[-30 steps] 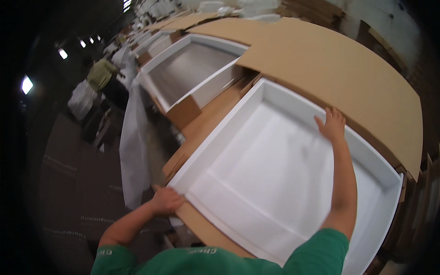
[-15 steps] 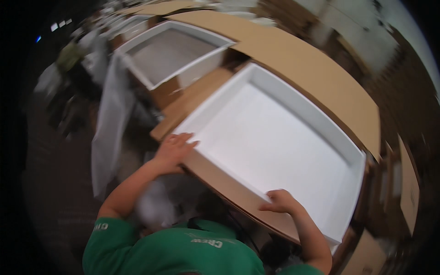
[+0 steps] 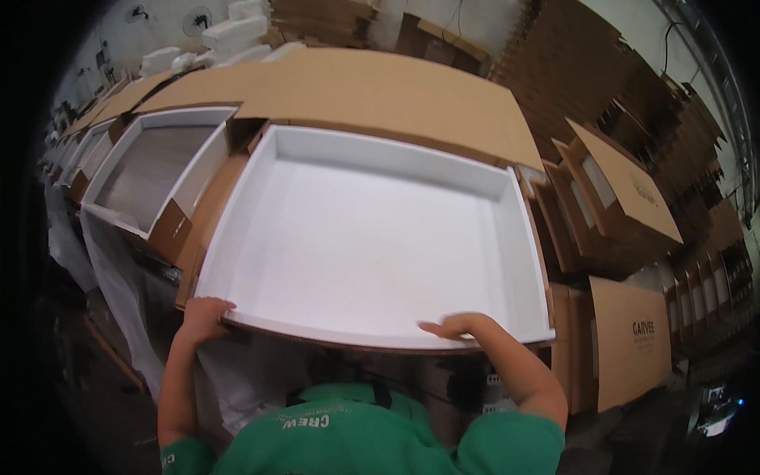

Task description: The person places wooden panels into cardboard boxes lined with foam, then adds more foam sheets and another cardboard layer by hand on a conveyor belt.

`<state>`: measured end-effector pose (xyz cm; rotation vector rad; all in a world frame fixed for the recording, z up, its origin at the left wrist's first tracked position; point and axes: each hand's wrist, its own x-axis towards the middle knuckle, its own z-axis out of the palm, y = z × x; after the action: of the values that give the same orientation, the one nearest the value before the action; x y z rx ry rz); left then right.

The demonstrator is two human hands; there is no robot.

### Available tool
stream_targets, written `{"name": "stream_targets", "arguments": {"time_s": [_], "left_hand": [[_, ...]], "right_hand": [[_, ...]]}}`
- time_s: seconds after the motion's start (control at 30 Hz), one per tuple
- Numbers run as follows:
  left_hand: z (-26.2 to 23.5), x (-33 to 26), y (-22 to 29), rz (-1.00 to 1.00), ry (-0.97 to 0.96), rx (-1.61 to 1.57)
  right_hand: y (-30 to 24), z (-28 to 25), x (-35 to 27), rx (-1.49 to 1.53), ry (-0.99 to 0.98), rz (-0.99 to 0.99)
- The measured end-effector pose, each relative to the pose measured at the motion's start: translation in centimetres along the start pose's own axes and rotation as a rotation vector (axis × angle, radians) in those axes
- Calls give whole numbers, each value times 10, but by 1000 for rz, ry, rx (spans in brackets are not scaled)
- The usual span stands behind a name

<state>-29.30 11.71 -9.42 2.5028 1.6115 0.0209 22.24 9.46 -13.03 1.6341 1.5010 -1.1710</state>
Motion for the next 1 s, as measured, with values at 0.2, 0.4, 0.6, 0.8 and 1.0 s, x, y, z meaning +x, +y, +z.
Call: {"name": "stream_targets", "arguments": {"time_s": [0.2, 0.4, 0.6, 0.8, 1.0], "left_hand": [[-8, -30, 10, -152, 634, 236], [18, -25, -18, -301, 581, -236], [35, 43, 32, -244, 506, -313], [58, 86, 67, -232, 487, -325], [60, 84, 67, -229, 420, -341]], "right_hand": [[82, 27, -38, 226, 173, 136], [87, 19, -38, 335, 270, 178], [169, 0, -11, 260, 481, 364], [250, -14, 38, 264, 391, 312], [242, -27, 38, 241, 405, 306]]}}
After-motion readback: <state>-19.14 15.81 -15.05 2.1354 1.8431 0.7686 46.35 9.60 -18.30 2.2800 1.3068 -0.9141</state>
